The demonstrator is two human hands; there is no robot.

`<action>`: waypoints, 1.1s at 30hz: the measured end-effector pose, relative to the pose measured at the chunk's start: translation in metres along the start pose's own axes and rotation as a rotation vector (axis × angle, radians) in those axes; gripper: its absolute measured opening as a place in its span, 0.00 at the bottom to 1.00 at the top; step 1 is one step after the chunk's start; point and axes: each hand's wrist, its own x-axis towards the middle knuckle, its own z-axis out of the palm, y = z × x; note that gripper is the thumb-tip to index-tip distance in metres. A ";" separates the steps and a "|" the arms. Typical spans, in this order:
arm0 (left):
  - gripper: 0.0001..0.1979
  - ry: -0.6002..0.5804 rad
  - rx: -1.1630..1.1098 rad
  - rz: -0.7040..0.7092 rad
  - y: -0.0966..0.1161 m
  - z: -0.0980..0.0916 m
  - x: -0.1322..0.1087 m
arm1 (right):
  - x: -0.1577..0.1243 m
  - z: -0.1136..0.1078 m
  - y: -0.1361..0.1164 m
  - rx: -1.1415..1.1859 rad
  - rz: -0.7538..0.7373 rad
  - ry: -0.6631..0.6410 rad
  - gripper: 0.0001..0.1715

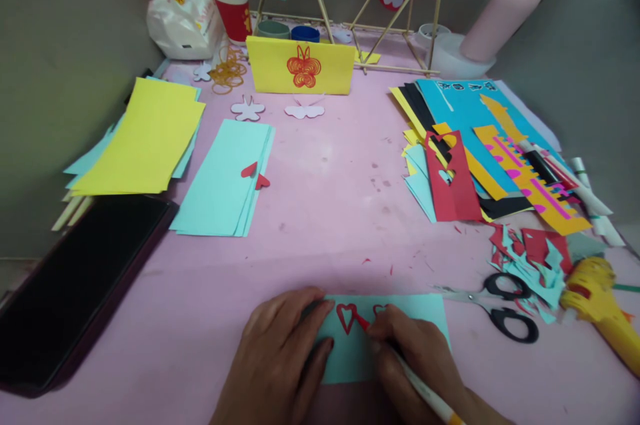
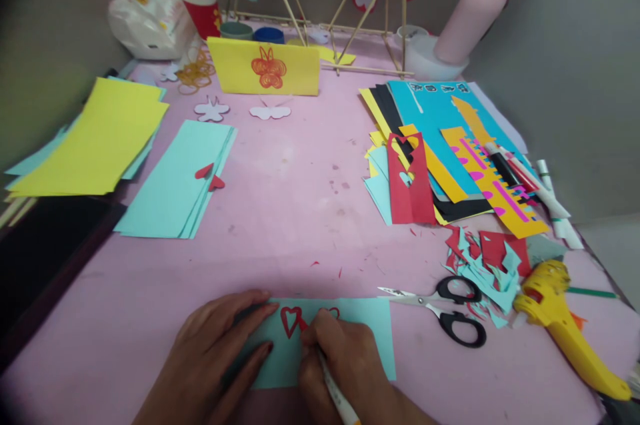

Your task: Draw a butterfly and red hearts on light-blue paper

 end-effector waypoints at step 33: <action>0.15 -0.019 -0.015 -0.035 0.001 -0.002 0.000 | -0.004 0.003 0.009 0.088 -0.161 -0.077 0.11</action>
